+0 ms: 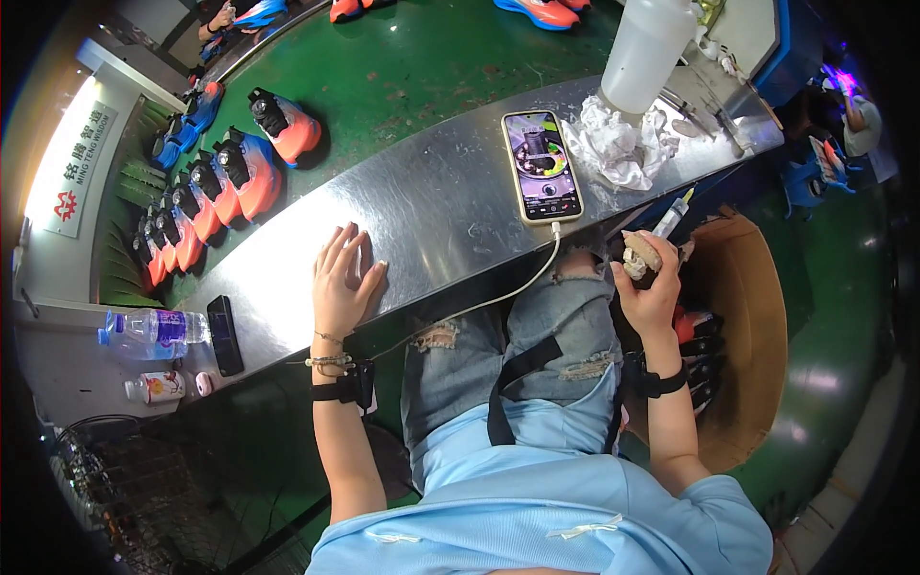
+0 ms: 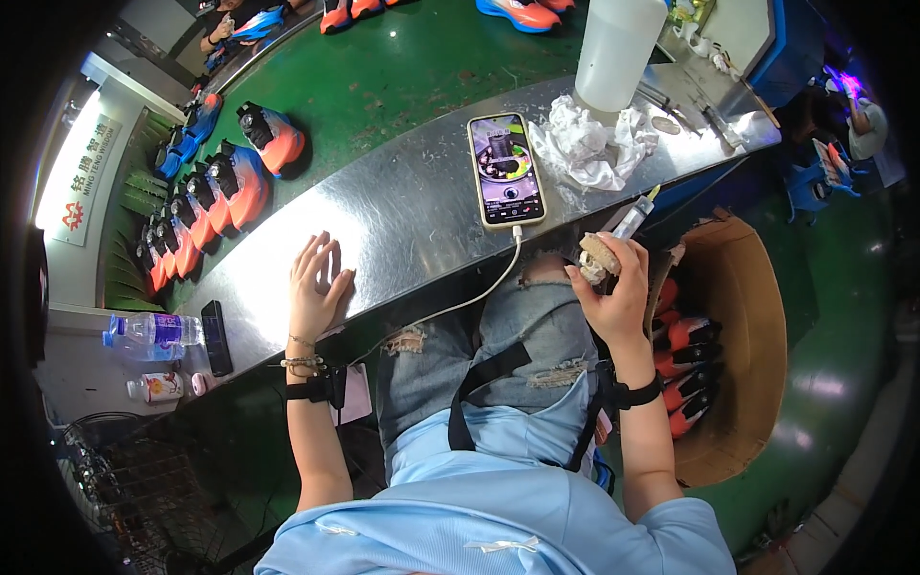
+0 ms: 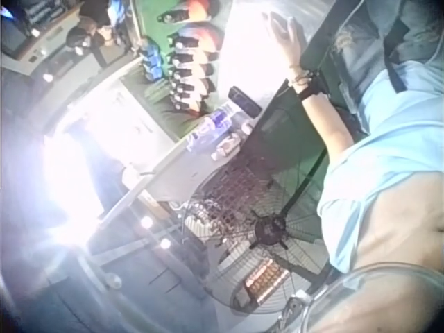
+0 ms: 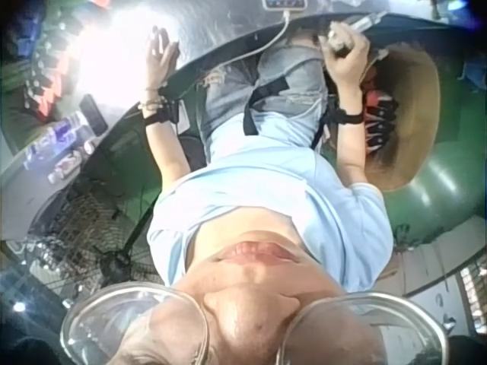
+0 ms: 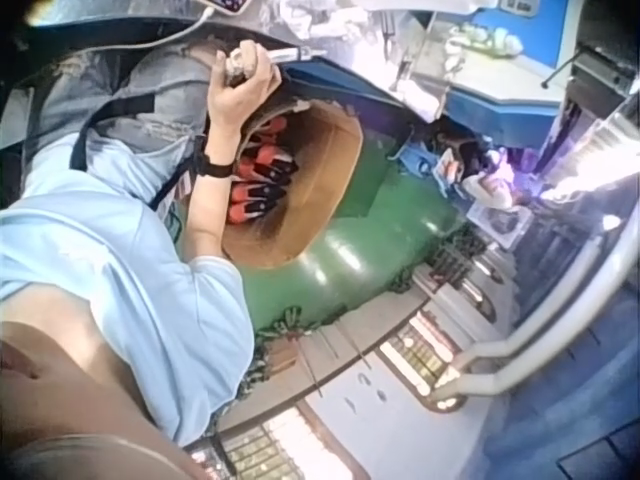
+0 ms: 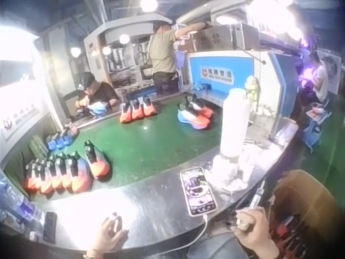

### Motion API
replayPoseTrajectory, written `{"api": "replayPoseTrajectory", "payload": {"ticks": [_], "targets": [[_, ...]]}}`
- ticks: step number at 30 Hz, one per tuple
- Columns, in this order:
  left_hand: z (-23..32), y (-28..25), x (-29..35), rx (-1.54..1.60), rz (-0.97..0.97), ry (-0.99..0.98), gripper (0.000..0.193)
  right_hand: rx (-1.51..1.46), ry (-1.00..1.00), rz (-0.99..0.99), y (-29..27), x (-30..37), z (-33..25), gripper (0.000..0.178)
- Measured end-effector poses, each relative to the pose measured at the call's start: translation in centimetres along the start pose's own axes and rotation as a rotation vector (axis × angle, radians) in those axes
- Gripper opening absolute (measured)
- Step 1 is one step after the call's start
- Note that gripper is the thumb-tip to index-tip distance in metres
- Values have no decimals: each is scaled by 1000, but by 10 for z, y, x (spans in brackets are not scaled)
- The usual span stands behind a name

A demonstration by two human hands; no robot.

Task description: Apply adhesive liquid to the edges of shoe soles using a syringe dispenser.

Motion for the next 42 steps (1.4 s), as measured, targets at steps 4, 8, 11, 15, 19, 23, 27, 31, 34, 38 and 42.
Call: {"api": "replayPoseTrajectory", "payload": {"ticks": [4,8,11,15,19,23,27,31,34,38,42], "targets": [[6,-3,-2,-54,21,21,39,-19,55,27,-1,2,2,49],[17,-11,1,-12,108,59,27,-45,73,18,3,3,1,48],[23,-17,7,-43,173,52,21,-44,55,12,1,5,0,48],[22,-18,8,-28,192,13,18,-80,73,-13,-2,8,3,48],[24,-16,5,-73,167,23,18,-109,134,9,-9,12,10,46],[26,-13,4,-67,144,10,20,-267,282,42,-13,15,25,46],[28,-15,-5,-80,79,-35,22,-430,359,-3,-10,5,37,48],[24,-16,-42,78,50,-135,27,-513,358,-49,-5,-21,45,56],[17,0,-109,389,87,-129,26,-698,344,-54,4,-43,51,60],[-1,83,-224,1104,-71,-428,37,-787,332,-60,16,-61,69,59],[17,187,-355,1523,-272,-597,53,-950,508,-21,25,-54,98,59]]}}
Point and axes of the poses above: each hand's wrist, its own x-axis away from the middle knuckle, its own y-axis out of the palm, z = x × y, the point moved 8 cm from there along -x, towards the middle knuckle, and after that the axes turned 7 degrees about y, right-handed, at the moved point
